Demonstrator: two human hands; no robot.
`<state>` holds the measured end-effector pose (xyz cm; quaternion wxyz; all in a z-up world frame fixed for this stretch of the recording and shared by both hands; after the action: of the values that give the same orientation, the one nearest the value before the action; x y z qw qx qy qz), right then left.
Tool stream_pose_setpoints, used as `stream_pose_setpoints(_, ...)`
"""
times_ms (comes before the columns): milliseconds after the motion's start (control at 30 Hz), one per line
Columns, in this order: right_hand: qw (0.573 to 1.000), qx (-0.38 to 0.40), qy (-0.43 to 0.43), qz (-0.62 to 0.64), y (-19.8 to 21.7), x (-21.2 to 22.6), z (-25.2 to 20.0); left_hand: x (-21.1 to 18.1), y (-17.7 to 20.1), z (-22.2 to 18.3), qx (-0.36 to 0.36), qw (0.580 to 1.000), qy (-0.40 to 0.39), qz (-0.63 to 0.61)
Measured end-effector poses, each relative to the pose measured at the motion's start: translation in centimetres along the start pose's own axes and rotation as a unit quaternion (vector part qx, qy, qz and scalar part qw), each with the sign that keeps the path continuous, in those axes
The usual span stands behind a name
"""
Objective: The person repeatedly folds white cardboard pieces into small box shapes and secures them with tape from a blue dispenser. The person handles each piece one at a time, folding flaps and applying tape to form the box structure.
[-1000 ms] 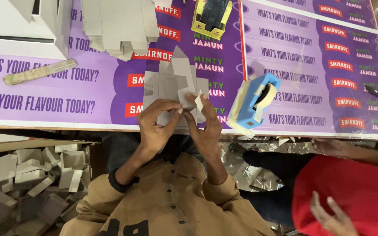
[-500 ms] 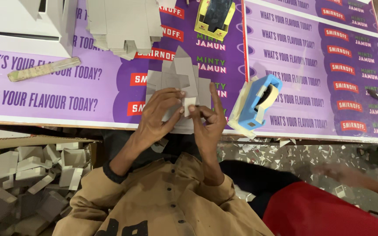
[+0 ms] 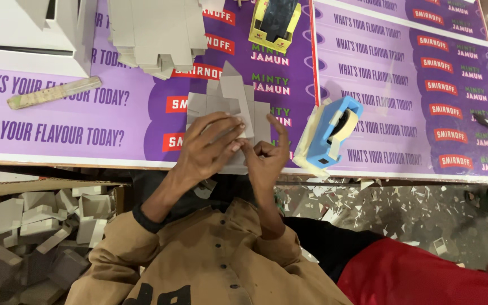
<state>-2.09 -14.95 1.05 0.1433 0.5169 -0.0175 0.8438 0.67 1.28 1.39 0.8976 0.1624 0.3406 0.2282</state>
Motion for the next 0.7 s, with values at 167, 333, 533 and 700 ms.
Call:
stream_pose_setpoints(167,0.988,-0.026,0.062,-0.139,0.1,-2.0,-1.5,1.4,-1.1,0.3,0.029,0.989,0.044,-0.135)
stream_pose_setpoints(333,0.957,0.050,0.209,-0.196,0.0,-3.1,-2.0,0.9,-1.4,-1.1,0.066,0.992,0.077,-0.075)
stream_pose_setpoints(533,0.982,-0.074,0.021,0.171,4.6,-4.6,-2.2,3.4,2.4,-0.8,0.015,0.917,0.230,-0.326)
stream_pose_setpoints(700,0.951,0.119,0.030,0.282,7.4,-6.2,-2.3,5.0,0.1,-1.8,0.280,0.606,0.422,-0.614)
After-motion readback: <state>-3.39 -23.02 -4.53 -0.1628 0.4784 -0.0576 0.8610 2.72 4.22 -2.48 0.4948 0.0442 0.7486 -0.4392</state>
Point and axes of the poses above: each hand's wrist, its own z-axis towards the middle knuckle, its own y-axis out of the back of the hand, x = y × z, the point moved 1 cm from there along z, towards the middle knuckle, and after that the axes turned 15 degrees about y, right-handed, at the moved point
